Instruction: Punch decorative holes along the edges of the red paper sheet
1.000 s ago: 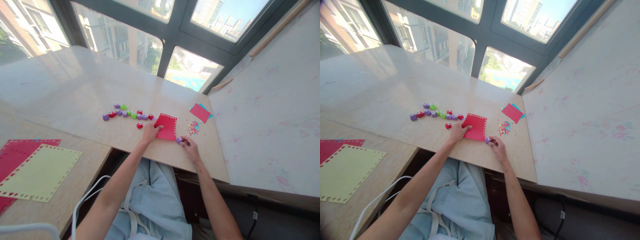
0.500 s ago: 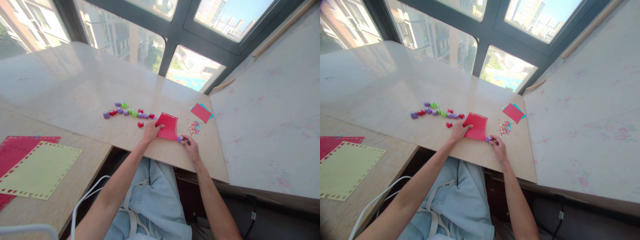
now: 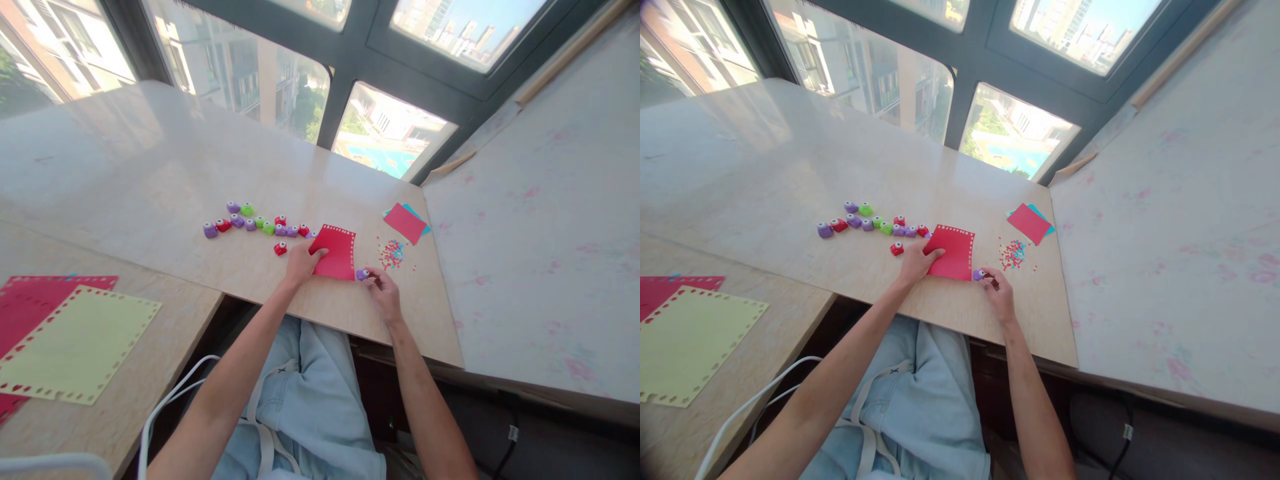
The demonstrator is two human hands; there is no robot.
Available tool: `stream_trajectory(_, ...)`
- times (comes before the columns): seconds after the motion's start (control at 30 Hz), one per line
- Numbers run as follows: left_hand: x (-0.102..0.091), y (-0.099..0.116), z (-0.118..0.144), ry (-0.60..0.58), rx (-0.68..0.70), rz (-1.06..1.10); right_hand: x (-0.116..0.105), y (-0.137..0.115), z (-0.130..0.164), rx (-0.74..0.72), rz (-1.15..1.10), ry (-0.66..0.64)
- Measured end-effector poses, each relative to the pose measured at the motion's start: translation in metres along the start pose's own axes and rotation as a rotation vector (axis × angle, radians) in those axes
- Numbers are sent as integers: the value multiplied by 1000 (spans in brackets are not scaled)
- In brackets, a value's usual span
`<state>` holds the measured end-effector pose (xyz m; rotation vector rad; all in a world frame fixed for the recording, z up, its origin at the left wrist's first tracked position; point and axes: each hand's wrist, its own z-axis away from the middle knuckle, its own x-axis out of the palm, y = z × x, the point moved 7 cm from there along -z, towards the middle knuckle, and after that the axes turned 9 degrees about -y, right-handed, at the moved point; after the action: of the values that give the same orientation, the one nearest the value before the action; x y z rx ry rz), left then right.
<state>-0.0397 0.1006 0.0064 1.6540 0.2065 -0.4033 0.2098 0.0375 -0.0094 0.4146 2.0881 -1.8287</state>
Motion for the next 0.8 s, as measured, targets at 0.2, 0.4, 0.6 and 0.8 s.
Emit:
stream_trajectory(0.2,-2,0,1,14,-17,38,1,-2,1,10,4,-14)
stream_trajectory(0.4,-2,1,1,8,6,26,2,-4,1,-1,29,-17)
stream_trajectory(0.6,0,1,1,8,29,30,3,-6,-1,-29,47,-24)
stream_trajectory(0.8,1,2,1,5,44,-1,5,-9,-1,-34,49,-26)
